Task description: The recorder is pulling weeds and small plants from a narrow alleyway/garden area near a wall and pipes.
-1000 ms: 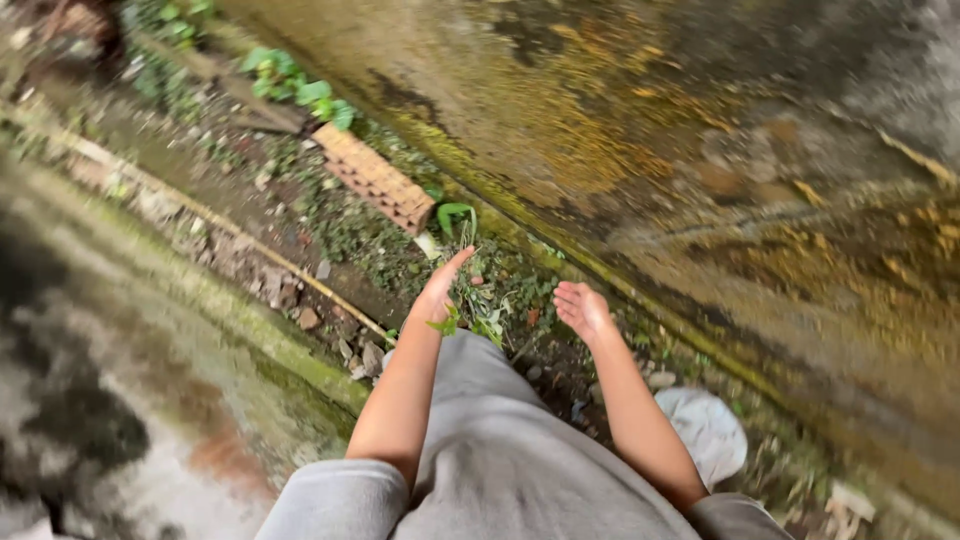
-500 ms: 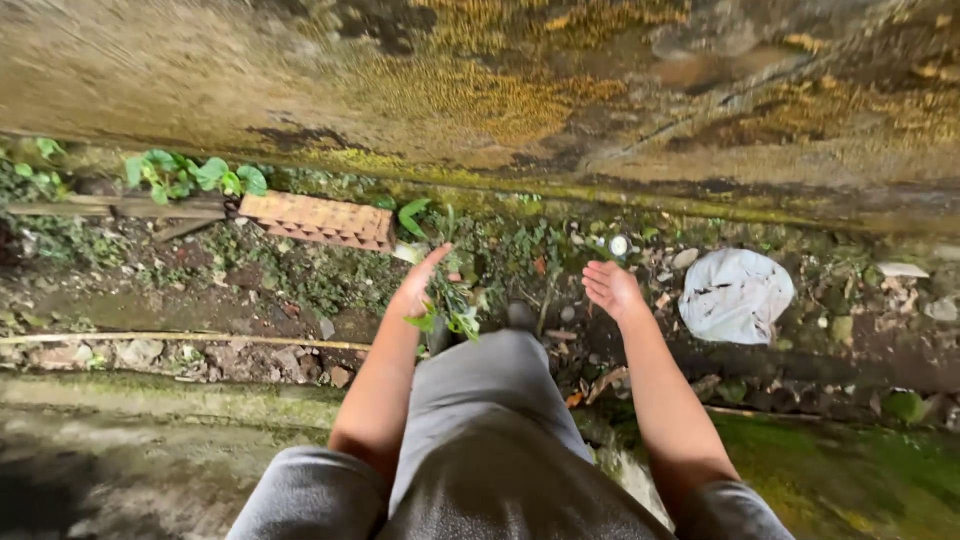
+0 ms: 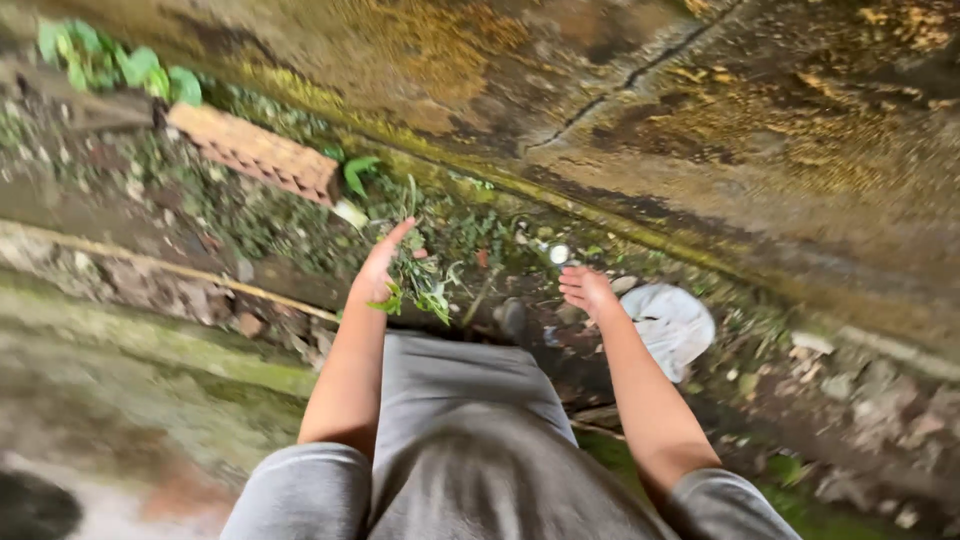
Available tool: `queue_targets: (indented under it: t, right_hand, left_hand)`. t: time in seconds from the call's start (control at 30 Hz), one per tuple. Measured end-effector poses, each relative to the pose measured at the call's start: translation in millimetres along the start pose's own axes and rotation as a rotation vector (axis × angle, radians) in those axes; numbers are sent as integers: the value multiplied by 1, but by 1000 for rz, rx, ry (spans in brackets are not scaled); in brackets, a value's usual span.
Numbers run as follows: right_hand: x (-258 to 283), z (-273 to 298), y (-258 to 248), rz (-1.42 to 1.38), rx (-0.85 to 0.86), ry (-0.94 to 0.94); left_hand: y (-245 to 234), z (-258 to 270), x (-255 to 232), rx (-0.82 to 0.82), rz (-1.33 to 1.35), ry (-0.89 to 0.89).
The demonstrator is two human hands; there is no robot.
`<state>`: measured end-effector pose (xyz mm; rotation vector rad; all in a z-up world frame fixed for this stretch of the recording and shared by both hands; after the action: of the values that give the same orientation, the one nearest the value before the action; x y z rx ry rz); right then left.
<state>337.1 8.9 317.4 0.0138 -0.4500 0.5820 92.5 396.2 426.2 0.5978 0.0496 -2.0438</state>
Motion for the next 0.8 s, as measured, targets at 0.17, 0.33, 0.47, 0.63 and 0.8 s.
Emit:
queue_targets:
  t: [0.17,0.33,0.47,0.63,0.8]
  right_hand:
    - [-7,2,-59,134,42,18]
    - [-22,-25,-78,298,46,46]
    - [-37,-58,-58,377,66,66]
    - [-56,-104,7,427,121,101]
    - [-64,-173,88,398,172,134]
  left_hand:
    - [35,21,40,-50,226,12]
    - [42,35,64,-179,192,-28]
    - [31,11,93,-237,121,-111]
    - [-4,-41,133,-215,280,-109]
    - [-43,-109,158,-183,405,-115]
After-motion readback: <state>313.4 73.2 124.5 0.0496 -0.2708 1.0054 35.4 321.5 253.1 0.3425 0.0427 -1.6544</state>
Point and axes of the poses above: each hand's wrist, its own z-axis away from the middle knuckle, its own y-axis out of the palm, x = y × z, the point moved 7 cm from there along -z, towards the middle knuckle, and after that the axes turned 1 degree about -x, right-handed, at the moved point
